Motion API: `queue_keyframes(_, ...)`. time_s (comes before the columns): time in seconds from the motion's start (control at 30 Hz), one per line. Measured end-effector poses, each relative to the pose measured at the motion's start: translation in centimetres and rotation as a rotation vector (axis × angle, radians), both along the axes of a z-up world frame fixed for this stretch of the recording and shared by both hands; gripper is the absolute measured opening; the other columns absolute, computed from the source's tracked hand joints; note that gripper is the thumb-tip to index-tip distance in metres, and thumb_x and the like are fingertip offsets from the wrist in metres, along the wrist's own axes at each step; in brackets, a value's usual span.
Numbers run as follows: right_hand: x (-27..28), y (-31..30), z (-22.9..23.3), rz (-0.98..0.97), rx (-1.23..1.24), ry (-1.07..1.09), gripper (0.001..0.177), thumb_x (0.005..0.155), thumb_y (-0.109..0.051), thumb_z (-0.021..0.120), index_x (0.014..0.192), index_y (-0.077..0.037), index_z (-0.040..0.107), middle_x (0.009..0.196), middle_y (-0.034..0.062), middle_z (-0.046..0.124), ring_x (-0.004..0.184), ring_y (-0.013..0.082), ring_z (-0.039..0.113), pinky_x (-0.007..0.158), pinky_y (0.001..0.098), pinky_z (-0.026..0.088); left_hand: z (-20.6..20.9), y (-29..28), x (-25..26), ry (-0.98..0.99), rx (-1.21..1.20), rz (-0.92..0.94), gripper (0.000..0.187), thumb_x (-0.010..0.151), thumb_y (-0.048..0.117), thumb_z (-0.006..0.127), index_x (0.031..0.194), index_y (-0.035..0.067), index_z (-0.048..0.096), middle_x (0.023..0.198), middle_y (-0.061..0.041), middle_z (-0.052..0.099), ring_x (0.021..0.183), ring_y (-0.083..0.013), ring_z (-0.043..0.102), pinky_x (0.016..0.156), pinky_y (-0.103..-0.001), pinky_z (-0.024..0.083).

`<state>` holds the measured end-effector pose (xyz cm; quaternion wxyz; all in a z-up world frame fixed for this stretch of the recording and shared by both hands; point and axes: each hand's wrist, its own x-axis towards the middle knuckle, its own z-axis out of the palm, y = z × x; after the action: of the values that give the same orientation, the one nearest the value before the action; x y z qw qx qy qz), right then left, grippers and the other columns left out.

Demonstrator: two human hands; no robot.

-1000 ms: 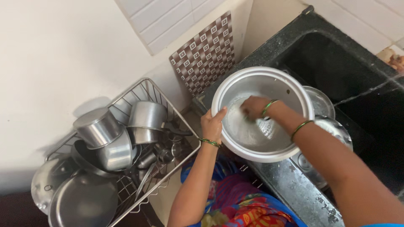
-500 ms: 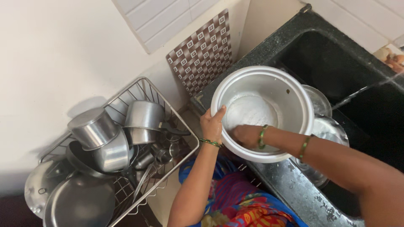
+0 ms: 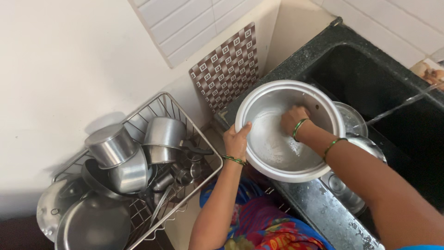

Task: The person carries a rice cooker inner pot and lid to the kitchen sink, then scrubs and rinses the pot's interior and exterior and the metal lid under running water, using a small scrub pad, and sets the cleaned pot and lid by the sink.

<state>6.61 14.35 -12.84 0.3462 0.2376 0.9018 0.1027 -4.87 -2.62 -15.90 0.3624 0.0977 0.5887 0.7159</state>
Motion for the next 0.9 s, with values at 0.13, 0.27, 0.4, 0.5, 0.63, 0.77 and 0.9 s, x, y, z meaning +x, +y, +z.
queue_keyframes(0.13,2.5,-2.5,-0.1,0.003,-0.314,-0.128,0.026,0.084,-0.017,0.07,0.108,-0.01,0.079,0.116,0.0139,0.074,0.109,0.0286,0.072,0.097,0.0401,0.056,0.4,0.0,0.0,0.037,-0.048,0.047,0.031,0.084,0.016,0.077,0.108,-0.004,0.077,0.092,-0.005,0.075,0.081,-0.0117,0.066,0.076,-0.029,0.053)
queue_keyframes(0.27,1.4,-6.2,-1.1,0.156,-0.621,0.025,0.022,0.085,-0.02,0.067,0.092,-0.003,0.079,0.098,0.0191,0.075,0.093,0.0324,0.071,0.09,0.0418,0.054,0.5,0.3,0.1,0.223,-0.174,0.07,0.031,0.085,0.02,0.079,0.103,-0.005,0.078,0.084,-0.006,0.076,0.075,-0.0112,0.063,0.073,-0.03,0.052)
queue_keyframes(0.4,-0.4,-6.4,-0.3,-0.32,-1.066,0.482,0.015,0.074,-0.008,0.069,0.086,-0.003,0.075,0.083,0.0134,0.078,0.079,0.0251,0.075,0.075,0.0384,0.06,1.1,0.2,0.2,0.316,-0.205,0.121,0.034,0.082,0.022,0.081,0.102,-0.006,0.078,0.081,-0.01,0.073,0.073,-0.0146,0.062,0.07,-0.032,0.052)
queue_keyframes(0.5,0.4,-5.0,1.2,-0.58,-1.262,0.696,0.008,0.076,-0.003,0.07,0.084,-0.002,0.072,0.088,0.0152,0.076,0.081,0.0237,0.075,0.08,0.0389,0.062,2.0,-0.3,0.4,0.54,-0.24,0.178,0.046,0.079,0.026,0.082,0.114,-0.003,0.073,0.097,-0.016,0.075,0.088,-0.0234,0.07,0.081,-0.033,0.054)
queue_keyframes(0.63,2.9,-2.7,2.4,-0.828,-1.546,1.074,0.006,0.083,-0.004,0.065,0.087,-0.001,0.066,0.118,0.0063,0.074,0.102,0.0229,0.073,0.091,0.0482,0.062,3.4,-2.0,1.8,1.046,-0.178,0.207,0.059,0.087,0.036,0.076,0.131,-0.003,0.065,0.135,-0.025,0.063,0.127,-0.0394,0.058,0.107,-0.05,0.041)
queue_keyframes(0.77,6.2,-1.7,3.3,-0.929,-2.0,1.478,0.006,0.093,-0.011,0.059,0.097,-0.006,0.059,0.116,0.0238,0.073,0.104,0.0369,0.072,0.094,0.0575,0.06,5.7,-4.6,4.3,1.482,-0.103,0.03,0.055,0.097,0.047,0.064,0.129,0.002,0.07,0.149,-0.021,0.059,0.147,-0.0455,0.042,0.118,-0.07,0.018)
queue_keyframes(0.9,8.4,-2.0,4.2,-1.245,-1.924,1.666,0.027,0.101,-0.032,0.049,0.109,-0.009,0.063,0.108,0.0172,0.07,0.098,0.0383,0.072,0.084,0.0536,0.06,7.4,-6.3,5.6,1.701,0.092,-0.394,0.06,0.087,0.059,0.068,0.112,0.004,0.072,0.125,-0.01,0.07,0.138,-0.038,0.052,0.119,-0.075,0.015)
